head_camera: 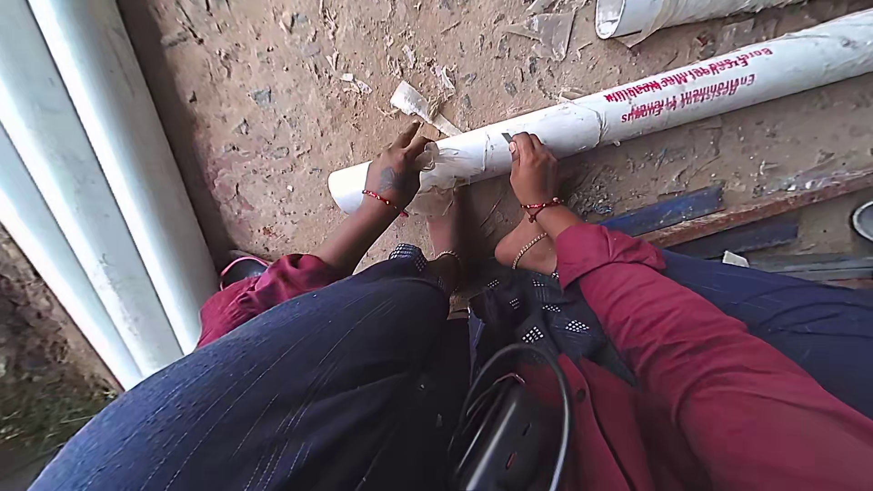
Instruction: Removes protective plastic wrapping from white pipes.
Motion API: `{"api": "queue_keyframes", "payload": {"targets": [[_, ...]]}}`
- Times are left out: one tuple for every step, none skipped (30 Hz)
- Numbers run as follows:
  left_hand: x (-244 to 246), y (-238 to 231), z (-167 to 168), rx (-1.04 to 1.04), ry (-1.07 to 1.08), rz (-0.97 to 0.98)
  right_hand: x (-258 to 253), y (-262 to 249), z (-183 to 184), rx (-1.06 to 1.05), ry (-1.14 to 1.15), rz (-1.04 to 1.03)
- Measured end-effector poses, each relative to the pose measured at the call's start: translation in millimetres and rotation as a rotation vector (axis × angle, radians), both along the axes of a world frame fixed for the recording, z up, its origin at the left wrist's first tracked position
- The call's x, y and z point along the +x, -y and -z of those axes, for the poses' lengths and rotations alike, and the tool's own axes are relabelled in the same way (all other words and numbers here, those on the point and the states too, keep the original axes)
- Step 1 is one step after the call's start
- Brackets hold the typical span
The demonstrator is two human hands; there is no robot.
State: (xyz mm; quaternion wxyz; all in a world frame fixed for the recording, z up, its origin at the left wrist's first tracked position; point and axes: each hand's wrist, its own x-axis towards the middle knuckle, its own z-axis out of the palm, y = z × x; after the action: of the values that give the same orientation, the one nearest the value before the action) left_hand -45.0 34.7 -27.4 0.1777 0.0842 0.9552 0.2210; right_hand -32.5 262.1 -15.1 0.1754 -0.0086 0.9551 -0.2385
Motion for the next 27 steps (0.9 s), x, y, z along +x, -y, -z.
{"api": "queue_keyframes", "payload": {"targets": [[-3,-1,0,-0.003,-0.015,0.048,-12,1,35,-0.016,-0.167,0.101],[-4,-3,-1,-0.002,-0.026,0.085,-24,1,52,-0.014,-0.175,0.152],[-4,-5,-1,0.007,-0.028,0.103,-35,0,54,-0.006,-0.116,0.162],[-2,-7,-1,0.017,0.007,0.107,-43,-1,51,0.0,-0.05,0.15],[0,-10,0,0.031,0.095,0.1,-47,-2,47,-0.003,-0.011,0.133],[4,-13,4,0.068,0.19,0.096,-50,-3,45,-0.013,0.003,0.118],[10,-15,11,0.126,0.251,0.097,-52,-4,44,-0.02,0.012,0.104],[18,-19,17,0.156,0.29,0.108,-53,-4,43,-0.026,0.021,0.09],[23,-24,21,0.151,0.312,0.132,-54,-4,43,-0.03,0.026,0.078],[24,-28,23,0.136,0.319,0.153,-54,-5,43,-0.034,0.031,0.068],[23,-30,24,0.17,0.303,0.152,-53,-5,43,-0.039,0.025,0.055],[22,-30,26,0.243,0.278,0.153,-51,-7,45,-0.044,0.005,0.038],[22,-30,26,0.313,0.257,0.182,-49,-8,48,-0.05,-0.018,0.019],[25,-32,25,0.355,0.275,0.229,-49,-9,50,-0.049,-0.039,0.0],[34,-34,25,0.385,0.331,0.274,-49,-10,51,-0.045,-0.051,-0.016],[49,-37,28,0.414,0.411,0.313,-50,-10,52,-0.042,-0.051,-0.032],[64,-37,33,0.449,0.43,0.347,-54,-11,53,-0.05,-0.056,-0.046],[74,-33,45,0.579,0.336,0.369,-59,-11,52,-0.064,-0.056,-0.055],[74,-29,54,0.694,0.241,0.35,-66,-11,51,-0.079,-0.049,-0.057],[67,-28,39,0.691,0.265,0.282,-69,-13,51,-0.098,-0.032,-0.055],[60,-26,22,0.642,0.321,0.174,-70,-13,50,-0.117,-0.013,-0.048],[52,-20,13,0.605,0.319,0.044,-71,-13,50,-0.142,-0.01,-0.032],[46,-11,10,0.6,0.279,-0.084,-70,-12,51,-0.158,-0.027,-0.022],[41,2,10,0.627,0.249,-0.21,-68,-12,53,-0.164,-0.061,-0.019],[38,17,9,0.661,0.249,-0.324,-64,-12,55,-0.165,-0.092,-0.022],[39,34,4,0.695,0.286,-0.41,-59,-12,58,-0.163,-0.118,-0.03],[45,52,-1,0.725,0.33,-0.476,-53,-14,61,-0.167,-0.155,-0.041]]}}
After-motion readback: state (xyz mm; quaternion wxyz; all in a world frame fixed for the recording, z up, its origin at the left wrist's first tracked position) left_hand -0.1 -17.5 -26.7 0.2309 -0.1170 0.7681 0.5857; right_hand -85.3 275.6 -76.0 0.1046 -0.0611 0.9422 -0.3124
